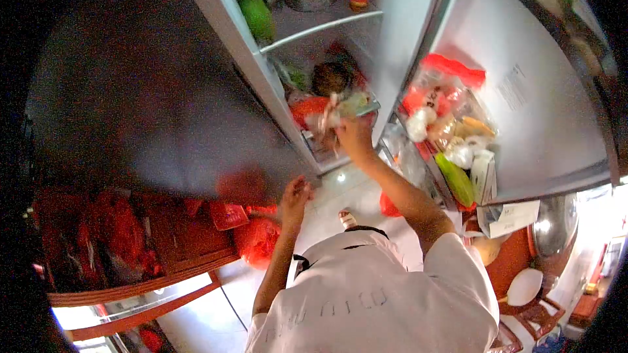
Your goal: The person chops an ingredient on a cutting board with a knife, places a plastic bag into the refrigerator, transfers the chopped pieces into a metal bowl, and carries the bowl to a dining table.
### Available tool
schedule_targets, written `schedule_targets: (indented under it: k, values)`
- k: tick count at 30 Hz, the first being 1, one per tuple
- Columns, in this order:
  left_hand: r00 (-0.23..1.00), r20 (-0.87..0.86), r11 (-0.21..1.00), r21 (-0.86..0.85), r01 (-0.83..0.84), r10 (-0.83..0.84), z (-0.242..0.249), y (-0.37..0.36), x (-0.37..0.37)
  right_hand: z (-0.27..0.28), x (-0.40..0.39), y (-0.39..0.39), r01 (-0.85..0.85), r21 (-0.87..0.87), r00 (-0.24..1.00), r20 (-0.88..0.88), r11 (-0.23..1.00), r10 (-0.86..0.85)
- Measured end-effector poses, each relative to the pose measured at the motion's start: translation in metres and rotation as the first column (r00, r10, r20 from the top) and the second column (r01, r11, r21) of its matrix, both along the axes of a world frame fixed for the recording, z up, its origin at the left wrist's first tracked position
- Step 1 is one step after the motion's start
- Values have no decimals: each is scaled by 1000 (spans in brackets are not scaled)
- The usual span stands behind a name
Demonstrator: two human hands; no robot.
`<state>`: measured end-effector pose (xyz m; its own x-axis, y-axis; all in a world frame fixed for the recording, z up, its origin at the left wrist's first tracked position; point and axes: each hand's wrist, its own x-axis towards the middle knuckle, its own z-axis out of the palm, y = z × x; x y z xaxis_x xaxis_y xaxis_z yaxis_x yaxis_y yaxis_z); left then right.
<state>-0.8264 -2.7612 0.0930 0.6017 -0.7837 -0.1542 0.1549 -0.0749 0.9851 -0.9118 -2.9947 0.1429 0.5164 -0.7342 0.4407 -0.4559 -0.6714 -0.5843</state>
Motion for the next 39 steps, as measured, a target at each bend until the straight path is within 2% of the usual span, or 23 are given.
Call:
schedule_targets:
  k: [1, 2, 4, 5, 6, 7, 8, 10, 13, 14, 16, 17, 18, 19, 20, 21, 24, 27, 30, 34, 37, 38, 39]
  values:
    - [998, -53, 999, -13, -46, 46, -32, 12, 8, 31, 21, -14, 46, 54, 999, 12, 997, -47]
    - [991, -106, 996, -26, -90, 87, -57, 25, 13, 55, 39, -31, -39, -32, 980, 196, 999, 44]
    - [974, -114, 980, 51, -193, 197, -49, 52, 12, 88, 83, -72, -24, -89, 951, 306, 996, 51]
    - [970, -105, 974, 67, -214, 221, -48, 63, 12, 94, 107, -99, 58, -92, 970, 242, 994, -34]
    - [965, -96, 968, 82, -237, 244, -49, 72, 11, 110, 130, -115, -18, -9, 919, 394, 1000, 20]
    - [950, -113, 955, 103, -279, 290, -53, 83, 10, 134, 150, -125, -2, 131, 957, 289, 991, -37]
    - [934, -132, 940, 126, -317, 333, -59, 92, 9, 135, 171, -149, -92, 138, 967, 248, 986, 55]
    - [897, -173, 912, 135, -387, 407, -65, 105, 5, 117, 214, -173, -225, 327, 897, 437, 918, 64]
    - [846, -301, 895, 75, -439, 440, -84, 132, 1, 91, 199, -145, -116, -7, 959, 261, 993, 113]
    - [826, -354, 894, 78, -441, 438, -92, 144, 1, 52, 185, -135, -187, 169, 946, 298, 968, 131]
    - [774, -465, 892, 87, -443, 429, -104, 162, 1, 1, 122, -72, -82, 202, 979, 197, 976, 41]
    - [820, -337, 886, 149, -438, 462, -89, 166, -3, -103, 85, -77, -218, 647, 943, 334, 730, -14]
    - [818, -320, 878, 195, -437, 478, -92, 171, -3, -167, 30, -54, -143, 636, 985, 166, 758, 47]
    - [817, -300, 867, 242, -435, 493, -97, 180, -3, -219, -44, -21, -90, 355, 967, -194, 931, 167]
    - [816, -278, 855, 286, -434, 507, -103, 190, -1, -267, -120, 5, -147, 118, 866, -464, 982, 185]
    - [819, -293, 863, 281, -420, 494, -106, 198, 0, -291, -198, 24, -237, -78, 774, -618, 968, 140]
    - [829, -301, 867, 327, -375, 472, -126, 215, 9, -255, -357, 66, 304, 127, 641, -760, 944, -104]
    - [883, -272, 897, 337, -285, 383, -143, 215, 7, -188, -452, 54, 683, 33, 565, -657, 730, -499]
    - [933, -277, 954, 254, -160, 230, -147, 207, 13, -120, -496, 20, 827, 16, 524, -381, 561, -762]
    - [976, -189, 974, 215, -68, 109, -127, 190, 14, -59, -504, -33, 838, 168, 527, -9, 519, -850]
    - [943, -293, 987, 83, -137, 156, -132, 206, 10, -48, -501, -61, 782, 308, 522, 154, 542, -839]
    - [931, -312, 976, 169, -140, 188, -127, 211, 10, -42, -501, -65, 760, 347, 516, 192, 550, -835]
    - [932, -320, 984, 109, -145, 172, -147, 226, 10, -42, -503, -71, 734, 394, 508, 223, 553, -832]
